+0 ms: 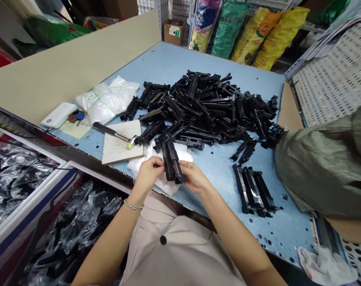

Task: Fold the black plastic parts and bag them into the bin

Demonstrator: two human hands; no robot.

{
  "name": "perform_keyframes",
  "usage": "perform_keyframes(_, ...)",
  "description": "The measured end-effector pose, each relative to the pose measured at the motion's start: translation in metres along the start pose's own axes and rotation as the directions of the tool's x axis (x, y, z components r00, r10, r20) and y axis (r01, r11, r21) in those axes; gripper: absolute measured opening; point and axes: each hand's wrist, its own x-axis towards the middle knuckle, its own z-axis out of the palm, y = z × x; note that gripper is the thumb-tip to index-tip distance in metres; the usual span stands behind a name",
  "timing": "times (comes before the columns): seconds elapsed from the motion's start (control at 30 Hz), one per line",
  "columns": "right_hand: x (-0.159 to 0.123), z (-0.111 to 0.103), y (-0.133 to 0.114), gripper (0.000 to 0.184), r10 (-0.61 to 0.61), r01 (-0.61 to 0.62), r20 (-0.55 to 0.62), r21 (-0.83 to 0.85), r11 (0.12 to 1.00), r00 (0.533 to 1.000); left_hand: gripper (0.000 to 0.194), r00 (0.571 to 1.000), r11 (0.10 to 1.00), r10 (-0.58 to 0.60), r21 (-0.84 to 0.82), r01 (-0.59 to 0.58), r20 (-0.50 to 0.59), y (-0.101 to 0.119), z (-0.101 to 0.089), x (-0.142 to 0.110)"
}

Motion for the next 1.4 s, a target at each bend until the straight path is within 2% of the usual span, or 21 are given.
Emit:
perform_keyframes(0.1,0.005,-0.012,0.001,0.029,-0.019,0.022,-0.066,0.039,0.999,0.998,0.021,0.999,0.991,-0.032,-0.132,0.029,-0.023,0.002,-0.018,0.000)
perform_keyframes(0.13,0.005,-0.017,0.001,0.029,-0.027,0.032,-0.091,0.050,0.998,0.995,0.020,0.998,0.993,0.008,-0.119,-0.014,-0.056,0.002,-0.025,-0.001)
perform_keyframes(0.2,0.001,-0.026,0.000,0.028,-0.048,0.057,-0.139,0.060,0.997,0.989,0.010,0.977,0.979,0.193,0.078,-0.186,-0.094,0.003,-0.036,-0.004)
perform_keyframes(0.27,-0.007,-0.030,-0.001,0.026,-0.080,0.093,-0.168,0.071,0.993,0.983,0.009,0.917,0.843,0.398,0.388,-0.372,0.014,0.003,-0.042,-0.007)
perform_keyframes(0.37,-0.025,-0.029,0.003,0.028,-0.025,0.035,-0.083,0.120,0.992,0.996,0.032,0.859,0.606,0.449,0.622,-0.496,0.247,0.001,-0.040,-0.007)
perform_keyframes(0.5,-0.042,-0.027,0.019,0.026,0.238,-0.260,0.136,0.173,0.950,0.962,0.043,0.890,0.662,0.397,0.602,-0.446,0.223,0.003,-0.034,-0.007)
perform_keyframes(0.6,-0.038,-0.026,0.030,0.023,0.325,-0.352,0.157,0.205,0.913,0.933,0.046,0.883,0.712,0.402,0.524,-0.467,0.241,0.013,-0.032,-0.019)
perform_keyframes(0.67,-0.032,-0.024,0.033,0.024,0.267,-0.274,0.067,0.172,0.946,0.961,0.046,0.849,0.721,0.393,0.455,-0.523,0.352,0.021,-0.027,-0.035)
perform_keyframes(0.73,-0.027,-0.018,0.032,0.027,0.081,-0.079,-0.085,0.030,0.996,0.993,0.047,0.782,0.724,0.355,0.379,-0.576,0.512,0.028,-0.020,-0.052)
perform_keyframes(0.8,-0.026,-0.009,0.032,0.029,-0.136,0.100,-0.175,-0.201,0.974,0.975,0.051,0.730,0.725,0.292,0.355,-0.590,0.618,0.033,-0.010,-0.066)
perform_keyframes(0.87,-0.030,0.001,0.032,0.029,-0.267,0.192,-0.145,-0.394,0.899,0.953,0.053,0.715,0.694,0.272,0.384,-0.610,0.644,0.037,-0.005,-0.077)
perform_keyframes(0.97,-0.047,0.011,0.029,0.025,-0.190,0.200,0.068,-0.451,0.870,0.979,0.039,0.718,0.588,0.329,0.462,-0.664,0.613,0.047,-0.022,-0.089)
perform_keyframes(1.03,-0.063,0.007,0.019,0.025,-0.062,0.139,0.175,-0.473,0.870,0.983,0.031,0.757,0.512,0.335,0.566,-0.646,0.561,0.051,-0.056,-0.095)
perform_keyframes(1.07,-0.071,0.000,0.011,0.026,-0.029,0.116,0.170,-0.530,0.840,0.985,0.030,0.795,0.476,0.319,0.638,-0.606,0.517,0.051,-0.079,-0.096)
perform_keyframes(1.1,-0.081,-0.009,0.001,0.027,-0.030,0.100,0.122,-0.622,0.777,0.992,0.029,0.831,0.442,0.316,0.704,-0.556,0.458,0.048,-0.104,-0.095)
perform_keyframes(1.17,-0.099,-0.037,-0.019,0.028,-0.143,0.022,-0.066,-0.841,0.540,0.988,0.028,0.904,0.408,0.313,0.819,-0.404,0.291,0.036,-0.155,-0.085)
perform_keyframes(1.2,-0.108,-0.054,-0.028,0.028,-0.234,-0.076,-0.175,-0.922,0.381,0.956,0.026,0.940,0.391,0.258,0.865,-0.314,0.224,0.028,-0.177,-0.077)
perform_keyframes(1.27,-0.125,-0.088,-0.041,0.030,-0.427,-0.395,-0.388,-0.915,0.077,0.817,0.023,0.985,0.315,0.162,0.943,-0.103,0.053,0.011,-0.207,-0.059)
perform_keyframes(1.3,-0.133,-0.104,-0.045,0.031,-0.489,-0.548,-0.462,-0.836,-0.039,0.740,0.021,0.992,0.276,0.128,0.961,-0.016,-0.020,0.004,-0.213,-0.051)
perform_keyframes(1.33,-0.139,-0.117,-0.046,0.033,-0.515,-0.643,-0.502,-0.754,-0.133,0.695,0.020,0.989,0.254,0.124,0.966,0.041,-0.075,0.000,-0.212,-0.044)
perform_keyframes(1.4,-0.147,-0.133,-0.043,0.035,-0.513,-0.719,-0.536,-0.640,-0.271,0.671,0.023,0.981,0.292,0.171,0.956,0.040,-0.094,-0.003,-0.188,-0.035)
